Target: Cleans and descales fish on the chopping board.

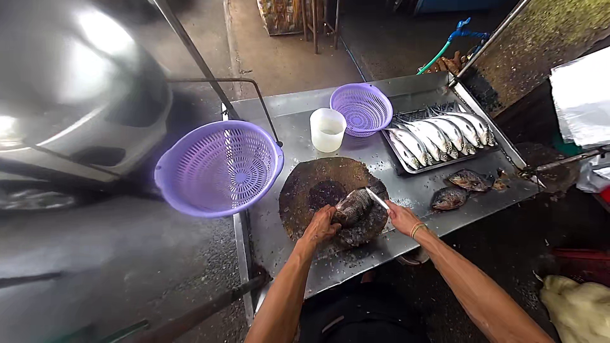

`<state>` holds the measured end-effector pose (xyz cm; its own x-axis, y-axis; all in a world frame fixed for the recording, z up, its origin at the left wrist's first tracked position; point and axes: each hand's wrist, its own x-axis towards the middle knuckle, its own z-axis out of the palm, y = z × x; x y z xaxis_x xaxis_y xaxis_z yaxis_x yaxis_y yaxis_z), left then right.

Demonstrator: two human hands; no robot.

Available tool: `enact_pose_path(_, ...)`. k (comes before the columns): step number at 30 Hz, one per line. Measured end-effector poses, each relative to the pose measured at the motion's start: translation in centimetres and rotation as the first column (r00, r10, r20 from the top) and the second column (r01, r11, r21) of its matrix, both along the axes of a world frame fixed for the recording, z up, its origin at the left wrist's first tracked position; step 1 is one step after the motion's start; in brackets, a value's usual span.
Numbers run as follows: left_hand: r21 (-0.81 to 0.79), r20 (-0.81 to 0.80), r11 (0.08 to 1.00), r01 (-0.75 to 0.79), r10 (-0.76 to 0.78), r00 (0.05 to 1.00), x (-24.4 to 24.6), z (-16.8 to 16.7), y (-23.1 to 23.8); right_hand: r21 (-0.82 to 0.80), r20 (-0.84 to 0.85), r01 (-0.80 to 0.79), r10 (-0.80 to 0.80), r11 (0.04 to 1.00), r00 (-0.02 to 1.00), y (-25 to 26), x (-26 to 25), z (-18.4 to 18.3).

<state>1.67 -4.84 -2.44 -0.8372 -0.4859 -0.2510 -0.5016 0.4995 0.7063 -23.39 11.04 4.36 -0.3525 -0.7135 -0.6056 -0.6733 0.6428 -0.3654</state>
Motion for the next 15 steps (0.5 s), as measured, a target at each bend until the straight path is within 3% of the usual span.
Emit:
enact_pose_path(2,0.011,0.024,1.000,0.003,-0.004,1.000,-0.3,0.1,0.0,-0.033,0.032,0.069,-0.067,0.997,0.997,-0.9,1.7,-0.2)
enact_pose_path(5,0.013,0.022,1.000,-0.019,0.019,1.000,-0.3,0.3,0.0,-0.068,0.050,-0.009,0.012,0.998,0.999,1.1,6.0,1.3)
enact_pose_path(7,0.015,0.024,1.000,-0.017,0.017,1.000,-0.5,0.4,0.0,-0.005,0.035,-0.060,0.060,0.998,0.998,0.8,3.0,1.5)
enact_pose_path(9,0.017,0.034,1.000,-0.017,0.016,0.999,-0.8,0.5,0.1,-0.023,0.056,0.032,-0.031,0.999,0.998,0.1,1.8,0.3)
enact_pose_path(12,0.014,-0.013,0.999,-0.039,0.039,0.999,-0.7,0.0,0.1,-0.167,0.101,0.077,-0.061,0.983,0.993,1.6,8.1,0.9)
enact_pose_path(15,0.004,-0.053,0.999,-0.033,0.033,0.998,0.0,-0.4,0.8,-0.036,0.076,-0.010,0.012,0.999,0.997,1.3,5.5,2.6)
